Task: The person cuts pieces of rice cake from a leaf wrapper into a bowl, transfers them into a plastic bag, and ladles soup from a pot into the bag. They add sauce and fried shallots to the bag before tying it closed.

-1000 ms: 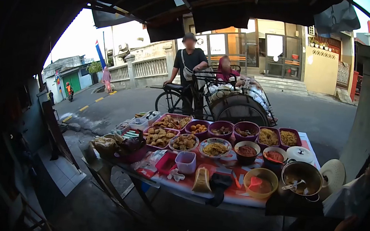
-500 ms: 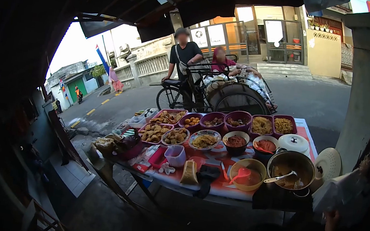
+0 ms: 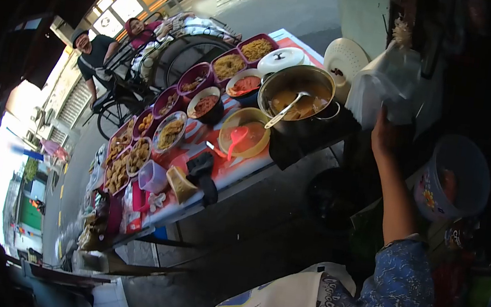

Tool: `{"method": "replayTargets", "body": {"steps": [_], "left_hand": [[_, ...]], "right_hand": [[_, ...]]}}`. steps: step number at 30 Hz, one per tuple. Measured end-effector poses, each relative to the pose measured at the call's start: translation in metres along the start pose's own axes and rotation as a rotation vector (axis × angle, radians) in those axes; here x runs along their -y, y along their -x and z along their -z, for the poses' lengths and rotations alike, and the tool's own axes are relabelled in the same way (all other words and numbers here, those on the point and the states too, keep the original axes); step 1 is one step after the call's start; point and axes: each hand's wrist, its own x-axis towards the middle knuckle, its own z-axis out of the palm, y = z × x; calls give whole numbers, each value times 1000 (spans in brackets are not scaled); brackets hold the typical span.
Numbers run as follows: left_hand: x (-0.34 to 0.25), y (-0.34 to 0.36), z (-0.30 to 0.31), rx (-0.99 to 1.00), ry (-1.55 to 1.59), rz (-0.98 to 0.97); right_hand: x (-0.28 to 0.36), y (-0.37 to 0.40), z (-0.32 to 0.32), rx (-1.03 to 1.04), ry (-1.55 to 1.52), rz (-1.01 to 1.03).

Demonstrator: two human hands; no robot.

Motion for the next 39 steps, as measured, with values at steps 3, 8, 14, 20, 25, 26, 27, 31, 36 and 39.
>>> {"method": "replayTargets", "body": {"steps": [3, 8, 14, 20, 25, 26, 27, 31, 36, 39], "left_hand": [[-12, -22, 32, 13, -39, -8], [-82, -74, 73, 9, -128, -102], [-251, -76, 42, 16, -608, -1011], [-347, -44, -27, 498, -815, -1147], [-341, -76, -59, 257, -425, -767], [-336, -86, -62, 227, -349, -678], [-330, -97, -62, 190, -272, -586], [-302, -85, -49, -94, -392, -515], [-264, -38, -20, -380, -504, -23], [-257, -21, -15, -496, -514, 157]], "right_hand": [[16, -4, 23, 896, -210, -107], [41, 173, 82, 1434, -185, 77], [81, 194, 274, 1879, -1173, 731], [54, 68, 259, 1938, -1262, 499], [-96, 20, 149, 1455, -1290, -507], [-137, 21, 121, 1285, -1083, -645], [-191, 70, 67, 838, -924, -528], [-303, 53, 20, 1372, -308, -687], [-338, 173, -39, 1278, -1181, -985], [-336, 163, -26, 1318, -788, -650]]}}
